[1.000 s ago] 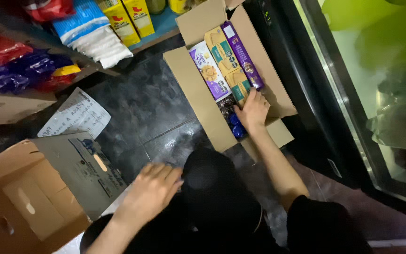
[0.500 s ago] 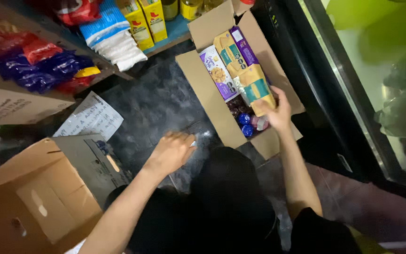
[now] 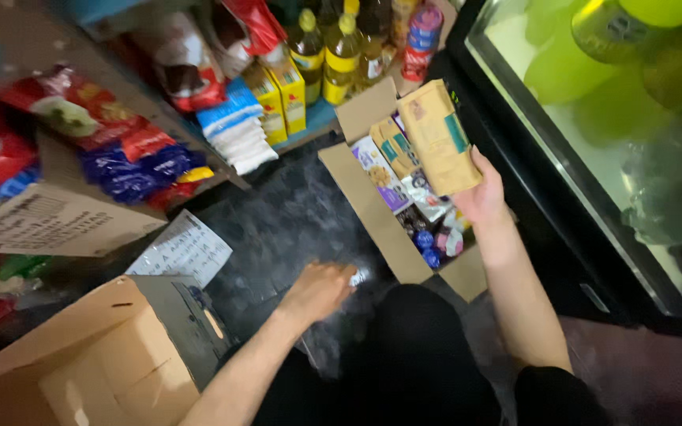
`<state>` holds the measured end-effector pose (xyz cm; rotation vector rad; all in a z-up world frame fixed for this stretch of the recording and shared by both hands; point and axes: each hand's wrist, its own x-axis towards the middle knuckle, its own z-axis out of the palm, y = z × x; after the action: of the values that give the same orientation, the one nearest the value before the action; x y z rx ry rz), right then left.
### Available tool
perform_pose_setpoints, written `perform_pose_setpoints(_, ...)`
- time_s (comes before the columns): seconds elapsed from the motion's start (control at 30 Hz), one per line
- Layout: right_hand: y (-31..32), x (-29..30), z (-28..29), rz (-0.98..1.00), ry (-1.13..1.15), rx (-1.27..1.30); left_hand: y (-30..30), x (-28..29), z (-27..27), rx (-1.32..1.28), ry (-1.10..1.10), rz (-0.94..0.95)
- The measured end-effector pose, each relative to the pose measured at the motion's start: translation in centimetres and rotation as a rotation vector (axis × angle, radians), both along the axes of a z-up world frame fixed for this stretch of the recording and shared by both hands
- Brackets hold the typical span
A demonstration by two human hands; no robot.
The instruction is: The person restocks store shelves by taking snacks and small beverage bottles from boxes on the floor and placing them onto the shelves or into the beverage cooler.
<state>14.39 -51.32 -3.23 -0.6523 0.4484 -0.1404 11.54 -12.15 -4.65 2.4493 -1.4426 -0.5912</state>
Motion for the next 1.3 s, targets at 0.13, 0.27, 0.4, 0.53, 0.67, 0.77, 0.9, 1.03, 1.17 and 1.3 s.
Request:
perform_pose_setpoints(0.13,0.1,3.8,5.0,0.100,-0.297,-0.512,0.5,0.3,0.1,0.026,0.045,0.046)
perform_pose_setpoints(0.27,1.6,8.9,13.5,0.166,-0.473,-0.972,1.6,0.4,-2.8,-0.008,-0.058,0.014)
perform_pose_setpoints(0.4,4.2,14.4,20.9,0.122,-0.558,-1.228,2.0,1.3,-5.2,0.050,-0.064,0.024)
perform_pose_setpoints(0.53,7.2,19.2,26.5,0.127,-0.626,-1.471,2.6,3.0,-2.6,0.100,-0.019,0.028)
perform_pose_setpoints(0.67,8.8,25.8,28.1,0.179,-0.593,-1.689,3.5,4.3,-2.0,0.082,0.223,0.038)
perform_pose_setpoints(0.77,9.8,29.8,28.9,0.262,-0.635,-1.811,3.3,4.9,-3.4,0.124,0.217,0.034)
perform_pose_setpoints(0.9,10.9,35.1,28.1,0.123,-0.715,-2.061,4.6,5.8,-5.3,0.088,0.275,0.050)
perform_pose_setpoints(1.03,14.0,35.6,26.6,-0.024,-0.560,-2.099,4.5,4.7,-3.7,0.110,0.246,0.072)
perform_pose_setpoints(1.17,16.5,37.9,26.3,-0.109,-0.506,-2.167,4.8,4.3,-1.9,0.090,0.237,0.074)
perform_pose_setpoints(1.3,19.6,40.7,25.7,-0.104,-0.437,-2.234,4.7,2.7,-1.3,0.126,0.169,0.126)
